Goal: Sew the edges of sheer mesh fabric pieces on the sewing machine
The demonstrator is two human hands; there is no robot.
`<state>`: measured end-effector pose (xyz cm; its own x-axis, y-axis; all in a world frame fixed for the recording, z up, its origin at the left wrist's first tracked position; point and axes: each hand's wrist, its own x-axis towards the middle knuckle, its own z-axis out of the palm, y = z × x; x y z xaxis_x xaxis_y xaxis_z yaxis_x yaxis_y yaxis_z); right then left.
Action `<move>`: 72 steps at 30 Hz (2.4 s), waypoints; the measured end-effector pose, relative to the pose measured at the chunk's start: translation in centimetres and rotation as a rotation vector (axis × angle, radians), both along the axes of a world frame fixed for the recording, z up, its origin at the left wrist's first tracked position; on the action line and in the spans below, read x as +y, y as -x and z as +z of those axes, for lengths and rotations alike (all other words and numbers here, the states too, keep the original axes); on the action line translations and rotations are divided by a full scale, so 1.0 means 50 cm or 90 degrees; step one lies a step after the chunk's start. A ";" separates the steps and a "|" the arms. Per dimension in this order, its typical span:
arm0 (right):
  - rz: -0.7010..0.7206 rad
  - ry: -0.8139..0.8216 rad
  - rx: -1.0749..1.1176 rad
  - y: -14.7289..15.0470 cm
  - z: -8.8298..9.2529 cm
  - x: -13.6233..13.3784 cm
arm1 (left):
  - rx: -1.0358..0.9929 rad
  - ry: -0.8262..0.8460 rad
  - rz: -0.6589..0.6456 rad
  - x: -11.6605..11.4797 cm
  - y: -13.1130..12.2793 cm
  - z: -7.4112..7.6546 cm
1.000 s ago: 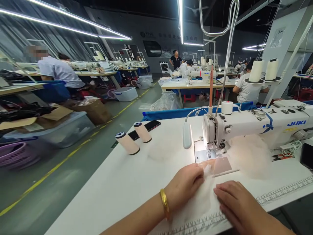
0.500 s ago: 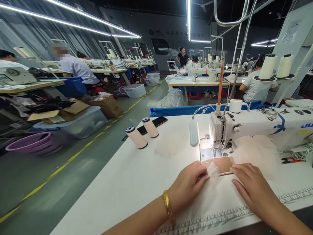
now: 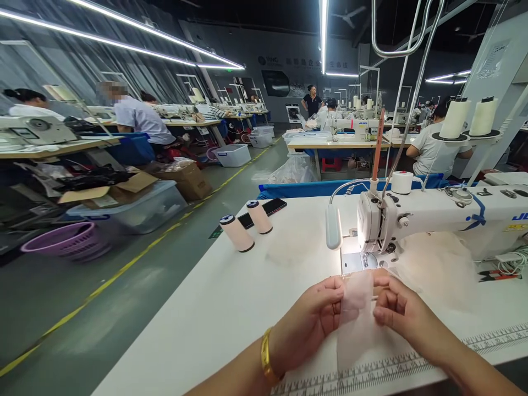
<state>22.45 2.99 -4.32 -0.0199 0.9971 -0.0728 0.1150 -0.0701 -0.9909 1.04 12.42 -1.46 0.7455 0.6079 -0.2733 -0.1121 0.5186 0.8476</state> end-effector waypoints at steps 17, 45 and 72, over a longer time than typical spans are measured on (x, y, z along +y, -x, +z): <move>-0.034 -0.110 -0.172 0.005 0.019 -0.024 | 0.084 -0.021 0.010 -0.018 -0.020 0.014; 0.120 0.019 -0.181 -0.058 0.051 0.098 | 0.254 -0.443 -0.081 0.069 -0.078 -0.026; -0.017 -0.141 -0.263 -0.018 0.006 0.075 | 0.253 -0.485 0.037 0.039 -0.085 -0.035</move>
